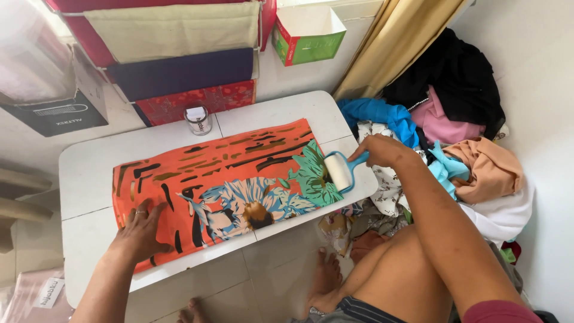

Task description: Using a lint roller to remove debris from a piece of orange fabric with a sunflower print

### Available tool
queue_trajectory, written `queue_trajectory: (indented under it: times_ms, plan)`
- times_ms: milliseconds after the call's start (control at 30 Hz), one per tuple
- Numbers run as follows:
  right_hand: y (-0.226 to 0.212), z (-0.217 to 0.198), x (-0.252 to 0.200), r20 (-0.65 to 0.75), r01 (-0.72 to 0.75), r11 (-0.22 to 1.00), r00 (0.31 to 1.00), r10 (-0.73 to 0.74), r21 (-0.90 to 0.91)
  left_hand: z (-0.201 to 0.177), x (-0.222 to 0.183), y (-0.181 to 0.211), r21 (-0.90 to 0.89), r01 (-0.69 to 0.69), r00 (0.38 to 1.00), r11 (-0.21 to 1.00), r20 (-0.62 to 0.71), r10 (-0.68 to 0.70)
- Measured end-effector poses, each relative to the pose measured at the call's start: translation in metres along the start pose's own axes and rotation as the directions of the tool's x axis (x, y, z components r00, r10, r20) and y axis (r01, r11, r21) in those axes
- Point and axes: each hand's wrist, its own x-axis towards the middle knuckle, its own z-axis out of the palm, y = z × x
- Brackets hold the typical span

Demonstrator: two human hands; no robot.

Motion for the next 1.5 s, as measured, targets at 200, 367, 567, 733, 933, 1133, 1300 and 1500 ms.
queue_trajectory:
  times_ms: [200,367,567,733,933,1133,1300,1500]
  plan:
    - [-0.02,-0.016,-0.032,-0.197,0.217,0.976,0.958,-0.21,0.013,0.011,0.013,-0.019,0.015,0.062,0.998,0.998,-0.034,-0.062]
    - [-0.068,-0.005,-0.037,-0.214,0.468,0.884,0.863,-0.458,-0.004,0.017,0.016,-0.019,0.015,0.045,0.998,0.999,-0.046,-0.044]
    - [-0.046,0.021,-0.005,0.023,0.349,0.937,0.937,-0.35,0.023,0.012,0.011,-0.013,0.016,0.038,0.999,0.999,-0.023,-0.038]
    - [-0.01,0.009,0.007,0.085,0.035,0.995,0.995,-0.043,0.096,-0.001,-0.002,-0.005,-0.001,0.051,0.999,0.999,0.009,-0.051]
    - [-0.031,0.013,0.0,0.11,0.077,0.99,0.99,-0.09,0.116,-0.001,-0.003,-0.006,0.011,0.028,0.999,1.0,0.018,-0.029]
    - [-0.035,0.009,-0.004,0.086,0.041,0.985,0.995,-0.056,0.166,0.002,-0.004,-0.016,-0.038,0.035,0.999,0.999,0.018,-0.034]
    - [-0.087,0.011,-0.024,0.124,0.193,0.977,0.971,-0.203,0.087,0.028,0.014,-0.039,0.065,0.116,0.987,0.991,0.101,-0.122]
    - [-0.147,0.026,-0.046,0.011,0.553,0.828,0.831,-0.556,0.089,0.017,0.003,-0.034,-0.014,0.086,0.987,0.996,0.138,-0.083]
